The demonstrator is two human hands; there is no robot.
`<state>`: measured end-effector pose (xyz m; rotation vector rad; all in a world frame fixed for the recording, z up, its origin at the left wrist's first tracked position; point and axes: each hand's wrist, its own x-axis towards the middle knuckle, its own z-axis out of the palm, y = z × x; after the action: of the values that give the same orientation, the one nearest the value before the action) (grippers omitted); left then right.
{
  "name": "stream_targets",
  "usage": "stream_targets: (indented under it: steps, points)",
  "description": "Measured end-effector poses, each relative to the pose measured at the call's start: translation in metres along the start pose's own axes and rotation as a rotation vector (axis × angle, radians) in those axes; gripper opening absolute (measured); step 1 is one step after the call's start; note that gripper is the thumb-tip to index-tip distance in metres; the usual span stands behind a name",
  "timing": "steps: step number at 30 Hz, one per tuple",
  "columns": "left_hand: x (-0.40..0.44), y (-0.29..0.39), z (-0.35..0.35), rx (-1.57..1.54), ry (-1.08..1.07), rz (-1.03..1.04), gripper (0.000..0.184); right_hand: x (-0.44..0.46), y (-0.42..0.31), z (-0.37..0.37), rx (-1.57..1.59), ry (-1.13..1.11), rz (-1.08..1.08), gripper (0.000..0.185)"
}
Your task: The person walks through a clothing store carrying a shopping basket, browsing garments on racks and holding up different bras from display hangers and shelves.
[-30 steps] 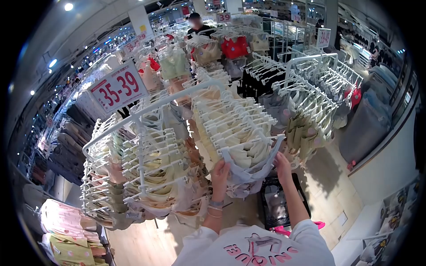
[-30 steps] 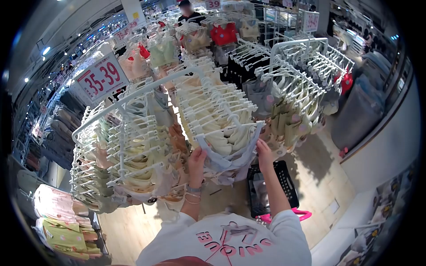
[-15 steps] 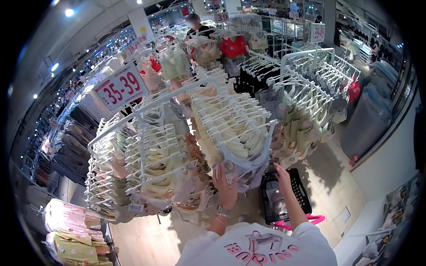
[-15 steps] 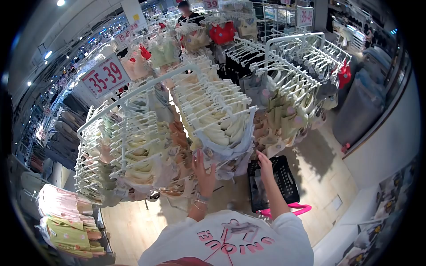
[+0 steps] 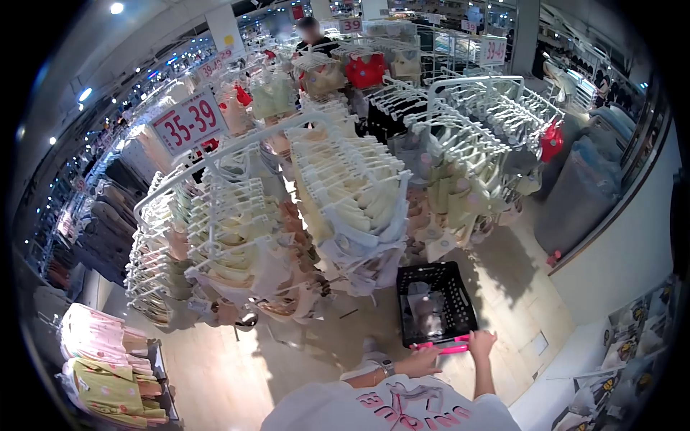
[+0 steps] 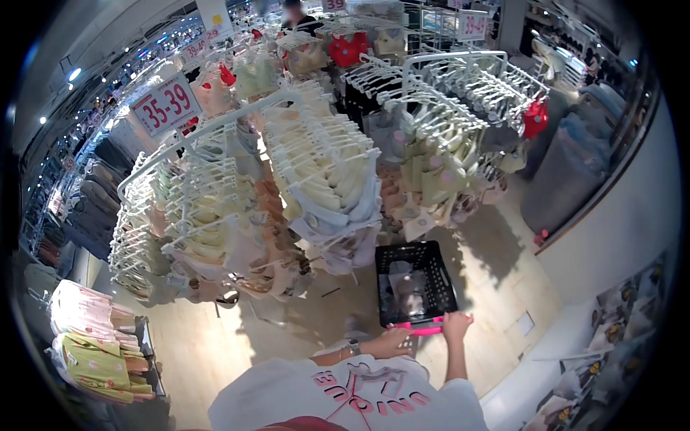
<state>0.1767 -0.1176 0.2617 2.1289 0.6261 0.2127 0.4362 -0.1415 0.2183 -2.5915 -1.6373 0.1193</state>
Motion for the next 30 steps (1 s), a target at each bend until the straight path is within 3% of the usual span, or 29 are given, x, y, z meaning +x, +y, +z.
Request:
stream_targets:
  steps: [6, 12, 13, 16, 17, 20, 22, 23, 27, 30]
  points:
    - [-0.006, 0.036, 0.032, 0.23, 0.181, -0.062, 0.086, -0.024, -0.023, -0.004, -0.036, 0.192, -0.005, 0.043]
    - [0.002, 0.035, 0.052, 0.284, 0.131, -0.173, 0.078, -0.061, -0.025, 0.0, -0.052, 0.187, -0.049, 0.048]
    - [0.002, 0.027, 0.062, 0.299, 0.239, -0.133, 0.066, -0.069, -0.028, 0.0, -0.013, 0.219, -0.06, 0.051]
    - [0.006, 0.014, 0.074, 0.351, 0.265, -0.211, 0.054, -0.093, -0.04, -0.006, -0.016, 0.149, -0.046, 0.055]
    - [0.004, 0.012, 0.076, 0.336, 0.36, -0.184, 0.043, -0.098, -0.041, -0.004, -0.041, 0.126, -0.084, 0.06]
    - [-0.009, 0.01, 0.066, 0.365, 0.485, -0.125, 0.041, -0.108, -0.053, -0.024, 0.003, -0.17, -0.205, 0.064]
    - [-0.01, 0.005, 0.051, 0.393, 0.529, -0.055, 0.041, -0.104, -0.057, -0.018, 0.114, -0.214, -0.309, 0.066]
    - [-0.011, 0.003, 0.045, 0.439, 0.553, -0.026, 0.04, -0.103, -0.063, -0.025, 0.169, -0.255, -0.248, 0.066]
    - [-0.009, -0.005, 0.028, 0.526, 0.58, -0.077, 0.043, -0.092, -0.081, -0.027, 0.138, -0.275, -0.231, 0.059]
    - [0.009, -0.019, 0.017, 0.524, 0.584, -0.108, 0.045, -0.076, -0.083, -0.007, 0.094, -0.139, -0.346, 0.058]
